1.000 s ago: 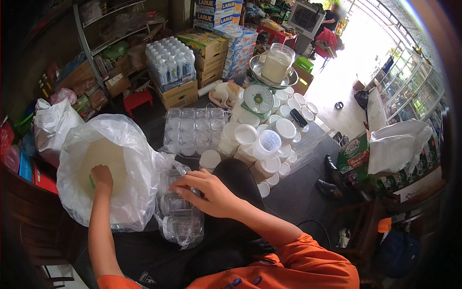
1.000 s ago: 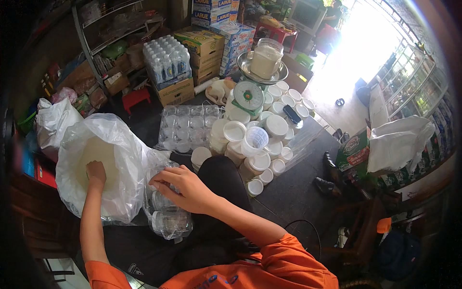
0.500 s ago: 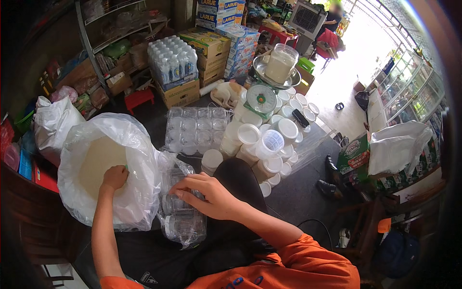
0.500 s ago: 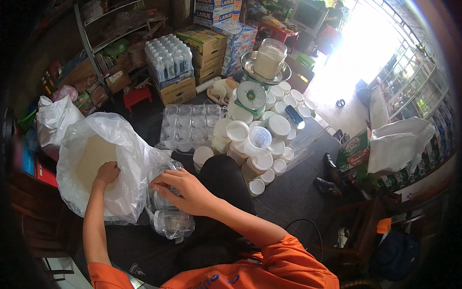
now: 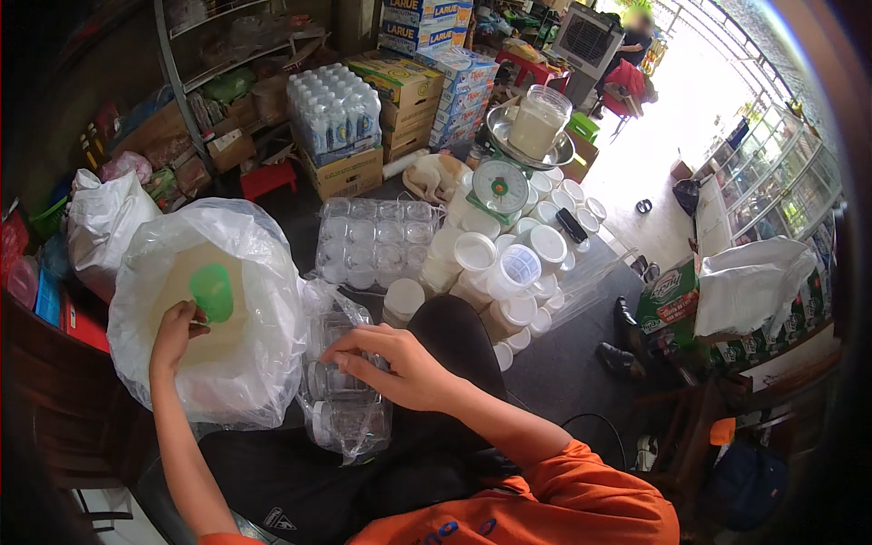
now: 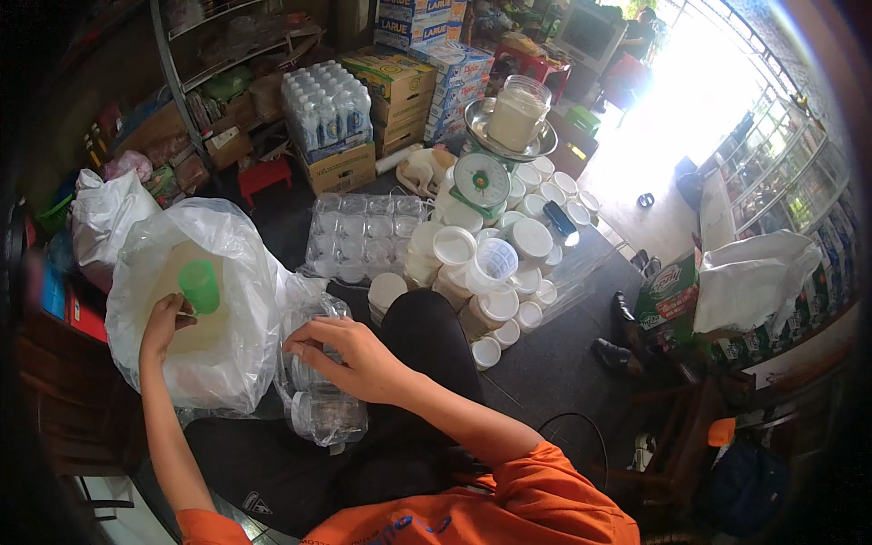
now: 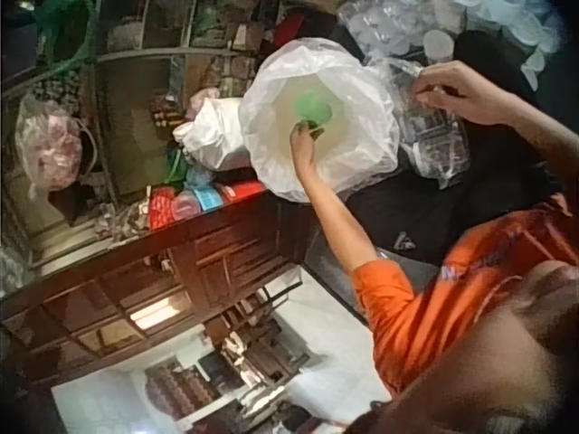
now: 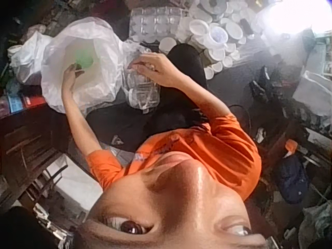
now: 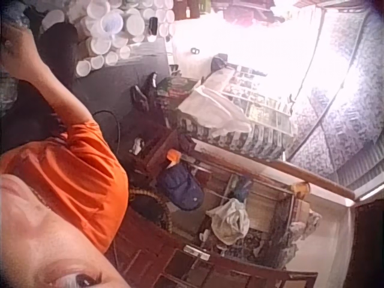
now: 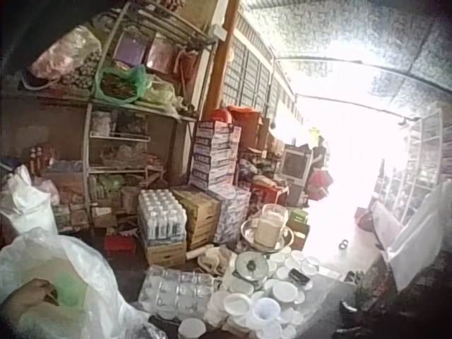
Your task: Scooping white powder from a large bag into plastic jars and weighing them on a scale.
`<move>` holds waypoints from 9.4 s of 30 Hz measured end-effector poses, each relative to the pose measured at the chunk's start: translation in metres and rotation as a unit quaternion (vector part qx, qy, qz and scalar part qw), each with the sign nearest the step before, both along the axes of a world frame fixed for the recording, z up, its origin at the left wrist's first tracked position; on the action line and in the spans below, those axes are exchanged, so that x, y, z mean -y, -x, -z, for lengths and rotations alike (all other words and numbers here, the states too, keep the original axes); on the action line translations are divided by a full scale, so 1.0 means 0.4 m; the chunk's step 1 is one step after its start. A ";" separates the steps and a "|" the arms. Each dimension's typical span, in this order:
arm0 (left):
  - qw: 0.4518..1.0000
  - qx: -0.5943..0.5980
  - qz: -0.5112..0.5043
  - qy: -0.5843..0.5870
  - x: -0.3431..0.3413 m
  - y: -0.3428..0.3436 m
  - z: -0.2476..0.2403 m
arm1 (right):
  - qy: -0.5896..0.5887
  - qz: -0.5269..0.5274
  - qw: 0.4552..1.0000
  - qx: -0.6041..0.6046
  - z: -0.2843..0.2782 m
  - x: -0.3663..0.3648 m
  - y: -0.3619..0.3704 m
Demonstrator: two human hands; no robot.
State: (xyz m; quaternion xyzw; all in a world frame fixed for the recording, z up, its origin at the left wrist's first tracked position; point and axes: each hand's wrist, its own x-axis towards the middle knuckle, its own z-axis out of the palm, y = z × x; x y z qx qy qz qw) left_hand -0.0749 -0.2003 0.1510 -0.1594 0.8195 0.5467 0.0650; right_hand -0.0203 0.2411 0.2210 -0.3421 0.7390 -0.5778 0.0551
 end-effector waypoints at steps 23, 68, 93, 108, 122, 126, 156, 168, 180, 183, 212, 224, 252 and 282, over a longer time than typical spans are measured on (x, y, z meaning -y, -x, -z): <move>0.948 -0.283 -0.117 -0.087 -0.394 -0.204 -0.327 | 0.038 0.113 0.988 -0.098 -0.104 0.176 0.029; 0.913 -0.149 0.306 -0.226 -0.855 -0.061 -0.185 | -0.130 0.526 0.827 -0.152 -0.316 -0.871 0.485; 0.902 -0.135 0.318 -0.257 -0.843 -0.075 -0.169 | -0.231 0.493 0.818 -0.186 -0.355 -0.910 0.614; 0.899 -0.142 0.314 -0.270 -0.843 -0.074 -0.165 | -0.421 0.460 0.743 -0.243 -0.425 -0.922 0.691; 0.894 -0.130 0.329 -0.277 -0.848 -0.076 -0.147 | -0.524 0.418 0.656 -0.348 -0.461 -0.918 0.713; 0.893 -0.131 0.326 -0.283 -0.839 -0.075 -0.146 | -0.528 0.411 0.655 -0.350 -0.469 -0.874 0.705; 0.896 -0.144 0.347 -0.237 -0.831 -0.075 -0.147 | -0.611 0.436 0.537 -0.384 -0.499 -0.828 0.750; 0.896 -0.140 0.349 -0.235 -0.827 -0.077 -0.154 | -0.603 0.418 0.500 -0.460 -0.483 -0.819 0.747; 0.895 -0.142 0.350 -0.237 -0.822 -0.081 -0.161 | -0.597 0.412 0.508 -0.464 -0.485 -0.784 0.719; 0.896 -0.138 0.353 -0.231 -0.819 -0.083 -0.169 | -0.595 0.412 0.512 -0.463 -0.485 -0.788 0.714; 0.904 -0.202 0.234 -0.293 -0.814 -0.102 -0.185 | 0.157 0.166 0.970 0.084 -0.047 -0.339 0.051; 0.951 -0.300 -0.057 -0.043 -0.490 -0.282 -0.256 | 0.411 -0.097 0.890 0.172 -0.016 -0.140 0.013; 0.913 -0.266 -0.150 0.271 -0.224 -0.197 -0.205 | 0.536 -0.438 0.717 0.088 -0.133 -0.167 -0.100; 0.890 -0.445 0.033 0.091 -0.552 -0.272 -0.278 | -0.785 0.133 0.583 0.162 0.132 -0.354 0.612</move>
